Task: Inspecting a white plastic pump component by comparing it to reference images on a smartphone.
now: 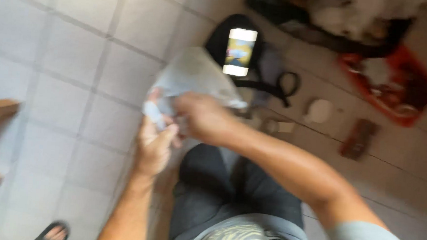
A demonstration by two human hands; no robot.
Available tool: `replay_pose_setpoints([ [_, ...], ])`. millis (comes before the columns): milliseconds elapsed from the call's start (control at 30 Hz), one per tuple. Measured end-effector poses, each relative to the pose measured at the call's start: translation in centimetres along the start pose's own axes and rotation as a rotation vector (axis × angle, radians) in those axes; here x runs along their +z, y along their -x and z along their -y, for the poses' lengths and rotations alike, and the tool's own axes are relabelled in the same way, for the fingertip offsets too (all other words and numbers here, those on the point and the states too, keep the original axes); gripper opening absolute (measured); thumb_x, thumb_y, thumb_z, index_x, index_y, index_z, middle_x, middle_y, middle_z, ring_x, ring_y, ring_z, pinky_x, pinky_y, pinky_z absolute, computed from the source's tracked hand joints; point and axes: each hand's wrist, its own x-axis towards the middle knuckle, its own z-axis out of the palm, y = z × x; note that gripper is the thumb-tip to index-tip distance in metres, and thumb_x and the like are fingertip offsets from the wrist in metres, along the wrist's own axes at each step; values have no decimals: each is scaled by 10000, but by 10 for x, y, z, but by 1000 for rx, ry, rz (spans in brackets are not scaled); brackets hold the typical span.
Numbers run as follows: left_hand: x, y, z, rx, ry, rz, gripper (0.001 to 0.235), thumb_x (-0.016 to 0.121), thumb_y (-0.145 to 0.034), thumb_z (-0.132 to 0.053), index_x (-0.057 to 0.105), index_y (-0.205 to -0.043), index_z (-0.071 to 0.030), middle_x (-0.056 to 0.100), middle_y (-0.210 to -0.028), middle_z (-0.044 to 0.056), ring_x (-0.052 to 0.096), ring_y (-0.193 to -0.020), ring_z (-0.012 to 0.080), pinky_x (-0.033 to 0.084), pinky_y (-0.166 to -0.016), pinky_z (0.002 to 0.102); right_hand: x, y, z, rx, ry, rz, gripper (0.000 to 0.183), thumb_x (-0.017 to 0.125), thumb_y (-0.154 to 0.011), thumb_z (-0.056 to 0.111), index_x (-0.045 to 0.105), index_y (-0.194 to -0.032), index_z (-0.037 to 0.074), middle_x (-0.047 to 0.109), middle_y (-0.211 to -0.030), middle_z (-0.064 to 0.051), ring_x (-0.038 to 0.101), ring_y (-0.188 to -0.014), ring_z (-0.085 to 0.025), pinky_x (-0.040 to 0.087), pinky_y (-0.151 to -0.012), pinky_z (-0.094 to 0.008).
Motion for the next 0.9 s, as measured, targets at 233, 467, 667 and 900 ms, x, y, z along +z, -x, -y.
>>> replay_pose_setpoints([
  [233,-11,-1,-31,32,-214,-95,850,545,-847,38,244,-1626,-119,390,-1620,189,714,-671,251,626,-494,260,30,-45,-109,-1,260,166,178,598,-858,131,678,-991,45,708,-847,-158,726,-798,-388,574,-683,-484],
  [467,-4,-21,-54,256,-357,-82,906,582,-836,24,248,-1649,-193,335,-1625,257,772,-983,346,679,-744,359,-6,-42,-173,22,809,212,270,620,-949,219,689,-1141,42,699,-928,-98,734,-890,-325,542,-770,-457],
  [667,1,-23,-65,210,-353,9,925,553,-823,40,208,-1655,-169,296,-1618,274,758,-1039,375,646,-819,367,4,-42,-123,-105,1264,530,179,637,-825,40,754,-936,119,665,-845,-67,660,-797,-283,494,-666,-442],
  [900,5,-13,-50,181,-274,23,929,524,-804,47,200,-1654,-142,256,-1626,332,732,-1027,445,645,-800,419,78,-71,-162,-255,1021,-47,149,616,-819,235,571,-681,269,555,-605,55,601,-541,-216,389,-506,-456],
])
